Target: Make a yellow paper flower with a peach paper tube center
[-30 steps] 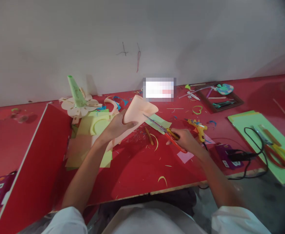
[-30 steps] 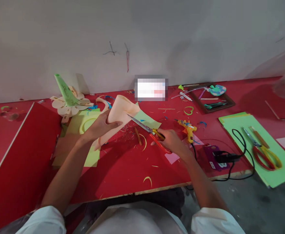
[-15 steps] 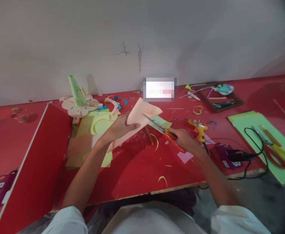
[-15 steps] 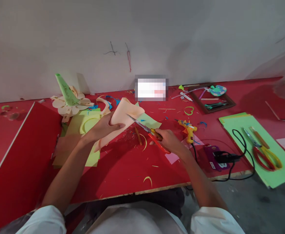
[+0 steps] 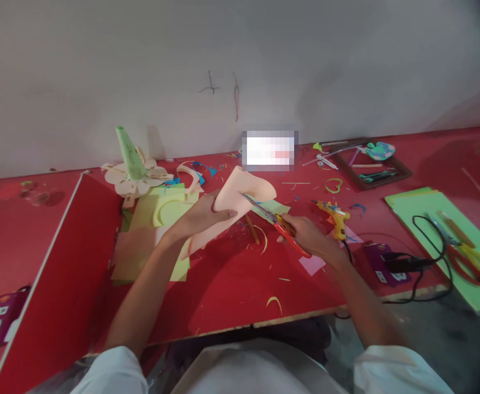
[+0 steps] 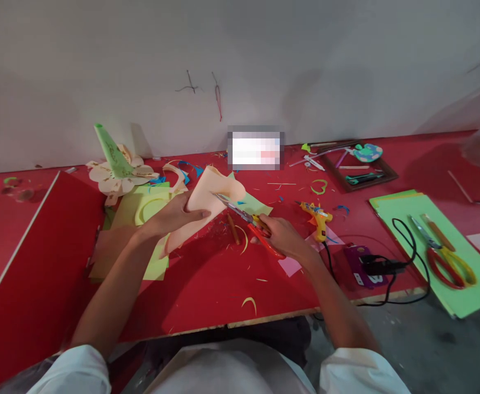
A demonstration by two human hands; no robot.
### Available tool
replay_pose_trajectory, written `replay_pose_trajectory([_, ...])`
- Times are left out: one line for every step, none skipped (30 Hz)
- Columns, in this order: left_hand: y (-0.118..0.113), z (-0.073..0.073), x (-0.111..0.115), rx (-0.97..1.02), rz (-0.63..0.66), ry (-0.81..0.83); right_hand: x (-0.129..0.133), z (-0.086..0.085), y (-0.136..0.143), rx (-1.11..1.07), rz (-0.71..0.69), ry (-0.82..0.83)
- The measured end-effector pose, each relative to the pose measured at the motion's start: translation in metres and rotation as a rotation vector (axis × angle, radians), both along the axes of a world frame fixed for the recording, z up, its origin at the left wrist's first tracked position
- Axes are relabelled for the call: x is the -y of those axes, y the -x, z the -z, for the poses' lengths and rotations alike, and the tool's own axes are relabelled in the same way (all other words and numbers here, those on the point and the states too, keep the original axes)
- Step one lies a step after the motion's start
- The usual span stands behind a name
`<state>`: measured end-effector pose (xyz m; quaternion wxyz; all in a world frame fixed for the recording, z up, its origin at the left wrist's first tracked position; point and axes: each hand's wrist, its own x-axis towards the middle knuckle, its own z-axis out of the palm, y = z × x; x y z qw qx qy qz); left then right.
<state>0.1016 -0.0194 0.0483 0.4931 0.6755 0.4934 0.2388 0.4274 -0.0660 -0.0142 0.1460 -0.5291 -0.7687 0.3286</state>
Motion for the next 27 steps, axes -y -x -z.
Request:
replay_pose_trajectory([0.001, -0.002, 0.0, -0.001, -0.006, 0.0, 0.0, 0.0, -0.001, 0.007, -0.003, 0.007])
replay_pose_trajectory([0.001, -0.003, 0.001, 0.002, -0.012, -0.004, 0.0, -0.001, -0.002, 0.009, -0.012, 0.014])
replay_pose_trajectory([0.001, -0.005, 0.001, 0.007, -0.014, -0.011, 0.0, -0.001, -0.003, 0.006, -0.027, 0.022])
replay_pose_trajectory([0.001, -0.006, 0.002, 0.013, -0.011, -0.017, 0.001, -0.001, -0.004, -0.005, -0.045, 0.03])
replay_pose_trajectory([0.0, -0.006, 0.002, 0.018, -0.001, -0.021, 0.002, -0.001, -0.004, -0.021, -0.067, 0.041])
replay_pose_trajectory([0.0, -0.006, 0.002, 0.021, 0.016, -0.022, 0.002, -0.001, -0.003, -0.038, -0.085, 0.051])
replay_pose_trajectory([-0.001, -0.005, 0.001, 0.024, 0.036, -0.021, 0.003, -0.001, -0.003, -0.053, -0.098, 0.056])
replay_pose_trajectory([-0.002, -0.003, 0.001, 0.028, 0.057, -0.021, 0.004, -0.001, -0.001, -0.063, -0.105, 0.06])
replay_pose_trajectory([-0.002, -0.001, 0.0, 0.032, 0.074, -0.021, 0.004, 0.0, 0.0, -0.071, -0.101, 0.062])
replay_pose_trajectory([-0.002, 0.001, 0.0, 0.036, 0.084, -0.021, 0.004, 0.001, 0.001, -0.078, -0.085, 0.063])
replay_pose_trajectory([-0.001, 0.003, -0.001, 0.036, 0.087, -0.021, 0.003, 0.002, 0.002, -0.082, -0.064, 0.066])
replay_pose_trajectory([-0.001, 0.004, -0.001, 0.026, 0.085, -0.023, 0.003, 0.003, 0.003, -0.085, -0.044, 0.071])
replay_pose_trajectory([0.0, 0.004, -0.002, 0.011, 0.079, -0.026, 0.002, 0.003, 0.004, -0.087, -0.027, 0.075])
replay_pose_trajectory([0.001, 0.004, -0.002, -0.006, 0.073, -0.028, 0.001, 0.003, 0.004, -0.085, -0.01, 0.076])
replay_pose_trajectory([0.002, 0.004, -0.002, -0.02, 0.066, -0.028, 0.001, 0.002, 0.004, -0.081, 0.007, 0.073])
replay_pose_trajectory([0.002, 0.003, -0.001, -0.028, 0.061, -0.027, 0.001, 0.001, 0.003, -0.076, 0.023, 0.071])
replay_pose_trajectory([0.002, 0.002, -0.001, -0.028, 0.058, -0.024, 0.001, 0.0, 0.003, -0.072, 0.038, 0.067])
replay_pose_trajectory([0.002, 0.001, 0.0, -0.02, 0.056, -0.018, 0.001, -0.001, 0.003, -0.071, 0.051, 0.063])
replay_pose_trajectory([0.002, 0.0, 0.0, -0.008, 0.062, -0.008, 0.001, -0.003, 0.003, -0.07, 0.06, 0.059])
replay_pose_trajectory([0.001, -0.001, 0.0, 0.004, 0.072, 0.003, 0.002, -0.004, 0.003, -0.069, 0.062, 0.056])
replay_pose_trajectory([0.001, -0.001, 0.0, 0.014, 0.084, 0.015, 0.002, -0.004, 0.002, -0.065, 0.06, 0.05])
replay_pose_trajectory([0.0, -0.001, 0.001, 0.018, 0.091, 0.023, 0.002, -0.004, 0.002, -0.056, 0.054, 0.039])
replay_pose_trajectory([0.0, -0.001, 0.001, 0.016, 0.093, 0.028, 0.002, -0.004, 0.002, -0.046, 0.043, 0.027])
replay_pose_trajectory([-0.001, -0.001, 0.001, 0.012, 0.092, 0.029, 0.002, -0.003, 0.001, -0.034, 0.029, 0.019])
replay_pose_trajectory([-0.001, -0.002, 0.001, 0.01, 0.091, 0.029, 0.002, -0.003, 0.001, -0.024, 0.012, 0.018])
replay_pose_trajectory([-0.002, -0.002, 0.001, 0.013, 0.09, 0.03, 0.002, -0.001, 0.0, -0.017, -0.006, 0.022])
replay_pose_trajectory([-0.002, -0.002, 0.0, 0.02, 0.095, 0.035, 0.002, 0.0, 0.0, -0.015, -0.023, 0.031])
